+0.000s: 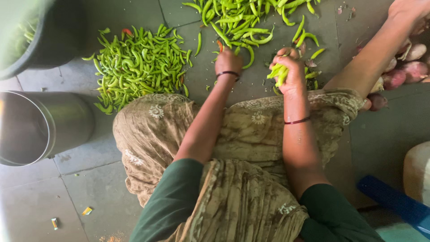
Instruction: The person sits on the floor and repeatedly picks green chilies, removes the stems by hand, and places the de-stemmed chilies into a pile. The stems are discarded to the side.
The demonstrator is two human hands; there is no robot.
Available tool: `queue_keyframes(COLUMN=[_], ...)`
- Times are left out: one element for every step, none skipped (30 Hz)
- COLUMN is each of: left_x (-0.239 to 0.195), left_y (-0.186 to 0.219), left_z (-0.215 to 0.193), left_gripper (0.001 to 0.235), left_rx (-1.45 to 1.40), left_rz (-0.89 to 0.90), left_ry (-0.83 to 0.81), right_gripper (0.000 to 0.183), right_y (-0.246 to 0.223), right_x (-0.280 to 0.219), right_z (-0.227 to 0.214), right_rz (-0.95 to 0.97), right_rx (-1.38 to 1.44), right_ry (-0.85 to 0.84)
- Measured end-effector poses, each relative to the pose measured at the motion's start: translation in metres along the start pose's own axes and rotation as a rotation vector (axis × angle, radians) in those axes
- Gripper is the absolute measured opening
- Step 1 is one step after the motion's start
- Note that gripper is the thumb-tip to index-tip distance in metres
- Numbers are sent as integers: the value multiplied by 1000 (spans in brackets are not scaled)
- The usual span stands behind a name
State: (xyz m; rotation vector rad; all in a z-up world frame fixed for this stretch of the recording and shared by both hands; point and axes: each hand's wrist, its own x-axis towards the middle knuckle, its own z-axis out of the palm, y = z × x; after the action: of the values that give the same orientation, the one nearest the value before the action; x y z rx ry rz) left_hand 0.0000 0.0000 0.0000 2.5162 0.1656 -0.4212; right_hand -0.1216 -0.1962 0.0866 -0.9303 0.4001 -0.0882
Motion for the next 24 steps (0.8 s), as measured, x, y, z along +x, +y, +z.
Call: queue_keyframes(left_x=[-11,-24,-42,-63,-79,-91,-102,-109,-115,-115,-114,-112,-109,-106,-101,-96,-91,-84,-76,-69,-64,-65,-65,-65], left_y=[1,3,4,4,8,11,12,11,8,4,-1,-7,-14,-22,-31,-37,-42,-48,-54,-57,-59,-59,-55,-49], left_z=[-23,-45,-64,-80,-95,-110,-122,-132,-139,-143,-141,-136,-126,-114,-100,-84,-67,-53,-44,-37,-34,-33,-35,-38], left_gripper=[36,34,33,31,30,29,32,35,38,30,25,24,25,29,34,34,35,35,35,35,35,33,32,35], left_rx=[-112,-223,-333,-365,-400,-433,-494,-555,-617,-637,-653,-662,-651,-640,-625,-470,-313,-155,-215,-273,-329,-467,-608,-748], left_rz=[108,217,321,448,583,718,750,782,807,625,440,252,332,411,492,546,595,639,524,409,292,311,333,353], left_ry=[34,67,95,64,37,9,-39,-89,-141,-324,-505,-683,-635,-585,-534,-398,-263,-127,-86,-45,-5,-62,-122,-182], right_gripper=[40,35,30,27,24,21,18,16,15,14,13,13,13,13,13,13,13,13,13,15,16,16,20,28], right_y=[-5,-8,-9,-5,-4,-6,-9,-9,-9,-10,-14,-17,-16,-14,-13,-11,-9,-6,-2,2,5,6,4,3], right_x=[-1,-2,-8,-15,-17,-20,-23,-26,-31,-34,-37,-40,-44,-48,-52,-57,-64,-70,-77,-83,-85,-79,-67,-57], right_z=[15,29,43,57,71,81,87,93,97,99,98,99,102,108,114,121,129,136,142,146,147,145,141,135], right_rz=[8,15,28,88,138,188,179,170,167,153,139,124,85,46,5,-186,-376,-568,-481,-394,-308,-194,-85,22], right_rx=[-67,-133,-201,-221,-244,-267,-228,-189,-151,-115,-81,-47,-77,-107,-134,-441,-746,-1050,-967,-883,-799,-632,-466,-299], right_ry=[12,24,40,27,10,-7,-23,-39,-53,-59,-62,-66,-73,-81,-90,-84,-74,-62,-69,-77,-85,-86,-81,-74])
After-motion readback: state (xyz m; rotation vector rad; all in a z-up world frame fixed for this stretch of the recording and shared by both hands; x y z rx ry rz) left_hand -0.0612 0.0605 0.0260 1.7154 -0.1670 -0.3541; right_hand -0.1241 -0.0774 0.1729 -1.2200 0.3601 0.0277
